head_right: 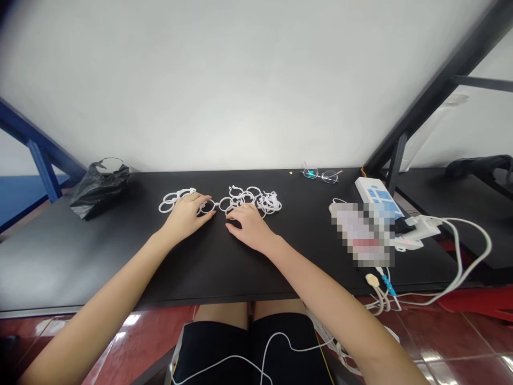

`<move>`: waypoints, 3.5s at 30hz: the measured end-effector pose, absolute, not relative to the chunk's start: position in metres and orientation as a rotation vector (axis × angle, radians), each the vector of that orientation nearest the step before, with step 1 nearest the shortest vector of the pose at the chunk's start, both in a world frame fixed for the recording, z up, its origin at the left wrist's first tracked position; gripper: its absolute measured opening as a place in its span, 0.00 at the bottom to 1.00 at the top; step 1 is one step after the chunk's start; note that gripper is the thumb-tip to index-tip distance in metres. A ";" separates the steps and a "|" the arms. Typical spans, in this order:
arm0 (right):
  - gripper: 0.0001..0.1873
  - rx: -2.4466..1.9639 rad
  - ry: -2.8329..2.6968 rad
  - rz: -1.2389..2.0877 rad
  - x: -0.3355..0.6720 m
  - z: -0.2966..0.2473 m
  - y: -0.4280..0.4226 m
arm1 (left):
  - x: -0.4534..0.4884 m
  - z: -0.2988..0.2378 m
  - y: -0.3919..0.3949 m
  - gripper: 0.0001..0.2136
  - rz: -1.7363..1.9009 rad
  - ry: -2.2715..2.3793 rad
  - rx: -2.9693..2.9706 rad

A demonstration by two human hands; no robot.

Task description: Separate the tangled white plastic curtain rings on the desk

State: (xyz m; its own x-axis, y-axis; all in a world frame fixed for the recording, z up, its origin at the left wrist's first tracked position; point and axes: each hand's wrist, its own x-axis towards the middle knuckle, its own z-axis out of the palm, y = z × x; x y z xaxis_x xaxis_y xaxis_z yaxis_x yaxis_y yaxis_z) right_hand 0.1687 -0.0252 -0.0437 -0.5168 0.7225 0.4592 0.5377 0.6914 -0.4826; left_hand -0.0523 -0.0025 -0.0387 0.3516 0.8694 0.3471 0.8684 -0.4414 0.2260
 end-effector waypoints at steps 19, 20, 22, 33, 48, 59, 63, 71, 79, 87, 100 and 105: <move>0.07 -0.892 -2.264 0.396 0.168 -0.044 -0.023 | -0.050 -0.038 -0.005 0.17 0.716 1.637 2.580; 0.06 -0.887 -2.261 0.399 0.168 -0.044 -0.024 | -0.050 -0.037 -0.005 0.18 0.747 1.624 2.571; 0.06 -0.869 -2.241 0.394 0.167 -0.042 -0.025 | -0.048 -0.035 -0.007 0.19 0.826 1.566 2.554; 0.06 -0.817 -1.857 0.388 0.164 -0.036 -0.030 | -0.027 -0.021 -0.025 0.23 1.005 0.908 2.263; 0.08 -0.870 -1.585 0.944 0.161 -0.031 -0.034 | -0.025 -0.032 -0.021 0.21 1.014 0.948 2.192; 0.11 -0.806 -1.463 1.164 0.160 -0.034 -0.028 | -0.024 -0.032 -0.021 0.21 1.022 0.894 2.272; 0.10 -0.807 -1.471 1.149 0.160 -0.031 -0.030 | -0.024 -0.031 -0.021 0.20 1.016 0.880 2.299; 0.14 -0.892 -1.465 1.097 0.161 -0.027 -0.031 | -0.024 -0.028 -0.023 0.20 0.990 0.864 2.322; 0.16 -0.957 -1.452 1.116 0.162 -0.028 -0.031 | -0.023 -0.029 -0.022 0.18 0.993 0.804 1.897; 0.12 -1.010 -1.511 0.984 0.161 -0.031 -0.031 | -0.023 -0.033 -0.016 0.16 1.029 0.684 1.498; 0.12 -0.965 -1.570 1.024 0.162 -0.034 -0.030 | -0.027 -0.025 -0.014 0.15 1.031 0.744 1.336; 0.13 -0.949 -1.534 1.027 0.162 -0.032 -0.031 | -0.027 -0.023 -0.016 0.17 0.998 0.756 1.359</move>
State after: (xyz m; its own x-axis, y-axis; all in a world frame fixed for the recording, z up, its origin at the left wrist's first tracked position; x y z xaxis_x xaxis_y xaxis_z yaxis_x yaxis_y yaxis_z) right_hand 0.1623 -0.0308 -0.0323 -0.1739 0.9342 0.3115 0.0684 0.3270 -0.9425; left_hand -0.0273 -0.0156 -0.0228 0.4152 0.9028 0.1123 -0.1358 -0.0605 0.9889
